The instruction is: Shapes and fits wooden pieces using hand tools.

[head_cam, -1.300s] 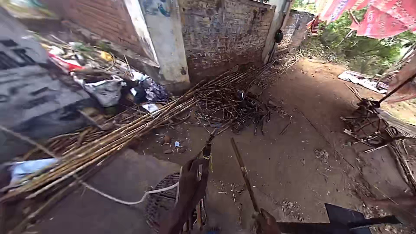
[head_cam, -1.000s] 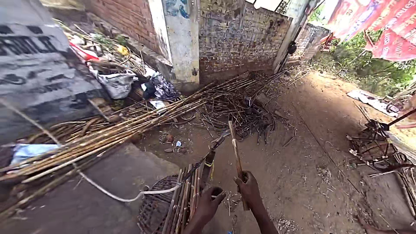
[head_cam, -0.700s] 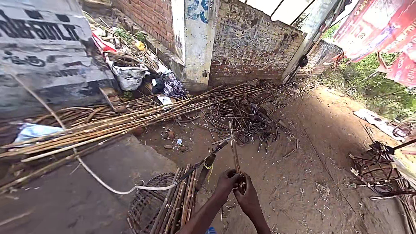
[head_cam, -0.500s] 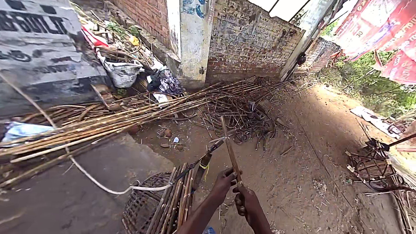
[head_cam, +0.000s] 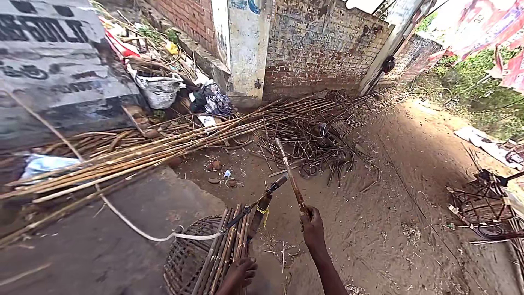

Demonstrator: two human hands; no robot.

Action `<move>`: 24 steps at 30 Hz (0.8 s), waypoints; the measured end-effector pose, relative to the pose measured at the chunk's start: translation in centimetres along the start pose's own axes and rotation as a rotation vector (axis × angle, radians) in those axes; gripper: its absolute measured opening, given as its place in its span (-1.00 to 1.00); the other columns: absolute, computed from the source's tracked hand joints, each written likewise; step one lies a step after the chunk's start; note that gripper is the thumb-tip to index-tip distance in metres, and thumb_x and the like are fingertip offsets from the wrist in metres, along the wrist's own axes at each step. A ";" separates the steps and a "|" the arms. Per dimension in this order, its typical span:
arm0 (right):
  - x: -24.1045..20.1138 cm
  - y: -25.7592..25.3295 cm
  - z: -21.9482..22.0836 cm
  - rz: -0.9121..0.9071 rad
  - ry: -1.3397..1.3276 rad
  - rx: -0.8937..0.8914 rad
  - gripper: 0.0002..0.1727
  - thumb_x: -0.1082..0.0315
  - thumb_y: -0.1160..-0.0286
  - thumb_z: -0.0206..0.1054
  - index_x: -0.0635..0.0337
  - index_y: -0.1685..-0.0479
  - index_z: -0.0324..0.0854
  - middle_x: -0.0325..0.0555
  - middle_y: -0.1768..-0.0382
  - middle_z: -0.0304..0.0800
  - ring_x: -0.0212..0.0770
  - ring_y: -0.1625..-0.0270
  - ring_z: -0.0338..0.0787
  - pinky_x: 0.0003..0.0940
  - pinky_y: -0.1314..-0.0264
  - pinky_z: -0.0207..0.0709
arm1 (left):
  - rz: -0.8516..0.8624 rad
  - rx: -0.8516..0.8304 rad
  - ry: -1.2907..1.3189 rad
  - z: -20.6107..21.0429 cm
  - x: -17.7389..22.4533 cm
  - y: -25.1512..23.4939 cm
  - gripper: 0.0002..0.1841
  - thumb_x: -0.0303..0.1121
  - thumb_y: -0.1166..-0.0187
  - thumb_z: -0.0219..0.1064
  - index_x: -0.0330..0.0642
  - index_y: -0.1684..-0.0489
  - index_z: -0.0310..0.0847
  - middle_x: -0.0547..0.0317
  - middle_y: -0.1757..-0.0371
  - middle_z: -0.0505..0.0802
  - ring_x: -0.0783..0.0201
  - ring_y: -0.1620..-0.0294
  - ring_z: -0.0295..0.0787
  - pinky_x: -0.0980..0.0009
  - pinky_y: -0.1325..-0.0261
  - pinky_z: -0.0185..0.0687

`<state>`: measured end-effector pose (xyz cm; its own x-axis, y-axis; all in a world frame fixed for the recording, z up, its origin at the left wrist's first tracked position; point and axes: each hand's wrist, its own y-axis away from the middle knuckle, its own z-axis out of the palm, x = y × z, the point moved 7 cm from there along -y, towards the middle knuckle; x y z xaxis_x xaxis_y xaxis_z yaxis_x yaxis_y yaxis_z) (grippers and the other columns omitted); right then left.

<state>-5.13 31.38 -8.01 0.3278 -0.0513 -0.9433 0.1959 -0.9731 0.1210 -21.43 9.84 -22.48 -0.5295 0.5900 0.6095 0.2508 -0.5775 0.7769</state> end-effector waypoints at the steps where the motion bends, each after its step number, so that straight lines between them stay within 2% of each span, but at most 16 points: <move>1: -0.1 -0.2 -0.1 -0.015 0.015 0.016 -0.60 0.33 -0.66 0.30 0.24 -0.41 0.49 0.02 0.07 0.73 -0.16 0.30 0.73 -0.21 0.26 0.65 | -0.025 0.037 0.001 -1.2 -1.3 0.3 -0.66 -0.30 -0.83 0.14 -0.35 -0.39 0.48 -0.12 -0.06 0.83 0.11 0.06 0.80 0.16 0.01 0.69; 4: 0.3 -0.1 -0.8 -0.034 0.019 0.069 -0.54 0.37 -0.58 0.36 0.21 -0.46 0.48 0.04 -0.06 0.72 -0.14 0.24 0.72 -0.17 0.22 0.63 | -0.066 0.075 -0.003 -3.4 -3.5 0.9 -0.67 -0.30 -0.84 0.11 -0.36 -0.37 0.48 -0.13 -0.08 0.83 0.11 0.03 0.81 0.16 -0.01 0.70; 7: 1.4 0.7 -1.6 0.016 -0.118 0.056 -0.54 0.42 -0.57 0.36 0.28 -0.45 0.47 0.06 -0.01 0.73 -0.19 0.29 0.73 -0.29 0.29 0.64 | -0.051 0.068 -0.061 -3.4 -3.2 0.7 -0.68 -0.31 -0.82 0.14 -0.36 -0.35 0.50 -0.10 -0.04 0.85 0.14 0.10 0.82 0.19 0.06 0.72; 9: 1.7 1.1 -1.5 0.091 -0.313 0.022 -0.59 0.49 -0.62 0.29 0.34 -0.42 0.46 0.07 0.07 0.70 -0.21 0.35 0.72 -0.36 0.36 0.65 | -0.001 0.041 -0.124 -2.3 -1.7 0.1 -0.68 -0.28 -0.81 0.19 -0.34 -0.32 0.54 -0.07 -0.01 0.87 0.15 0.14 0.83 0.21 0.09 0.71; 11: 1.8 1.1 -1.0 0.187 -0.509 -0.002 -0.65 0.51 -0.67 0.25 0.33 -0.39 0.49 0.05 0.15 0.68 -0.22 0.37 0.70 -0.37 0.37 0.65 | 0.074 -0.016 -0.180 -0.5 0.5 -0.5 -0.67 -0.27 -0.81 0.21 -0.32 -0.31 0.56 -0.04 0.00 0.86 0.16 0.13 0.82 0.21 0.08 0.71; 13: 1.4 0.5 -0.4 0.236 -0.593 -0.016 -0.68 0.49 -0.68 0.25 0.29 -0.36 0.51 0.01 0.17 0.68 -0.23 0.36 0.69 -0.37 0.35 0.65 | 0.176 -0.065 -0.234 1.9 3.2 -0.9 -0.69 -0.27 -0.80 0.23 -0.31 -0.27 0.59 -0.02 0.04 0.86 0.18 0.17 0.81 0.24 0.14 0.71; 16: 0.6 -0.6 0.3 0.162 -0.455 -0.003 -0.66 0.49 -0.65 0.29 0.30 -0.36 0.50 0.02 0.10 0.68 -0.21 0.31 0.70 -0.36 0.29 0.65 | 0.289 -0.143 -0.313 5.1 6.6 -1.0 -0.73 -0.27 -0.78 0.24 -0.26 -0.23 0.64 0.05 0.06 0.88 0.23 0.20 0.83 0.30 0.17 0.72; 20: -0.3 -1.4 0.6 0.090 -0.166 0.018 -0.62 0.38 -0.66 0.32 0.26 -0.39 0.48 0.04 -0.03 0.69 -0.17 0.25 0.70 -0.24 0.18 0.63 | 0.427 -0.185 -0.431 7.3 8.9 -1.0 -0.74 -0.25 -0.76 0.26 -0.19 -0.20 0.67 0.11 0.06 0.87 0.25 0.18 0.84 0.29 0.12 0.76; 24: -0.2 -2.0 0.6 0.143 -0.266 0.015 -0.65 0.37 -0.69 0.30 0.28 -0.36 0.50 0.05 0.00 0.68 -0.16 0.24 0.70 -0.25 0.19 0.63 | 0.479 -0.142 -0.465 6.5 8.9 -0.9 -0.75 -0.26 -0.72 0.29 -0.18 -0.18 0.68 0.12 0.07 0.87 0.27 0.19 0.83 0.30 0.12 0.75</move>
<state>-6.17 33.19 -8.25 0.0973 -0.2428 -0.9652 0.1506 -0.9550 0.2554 -21.13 19.28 -16.77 0.0247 0.4136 0.9101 0.2452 -0.8851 0.3956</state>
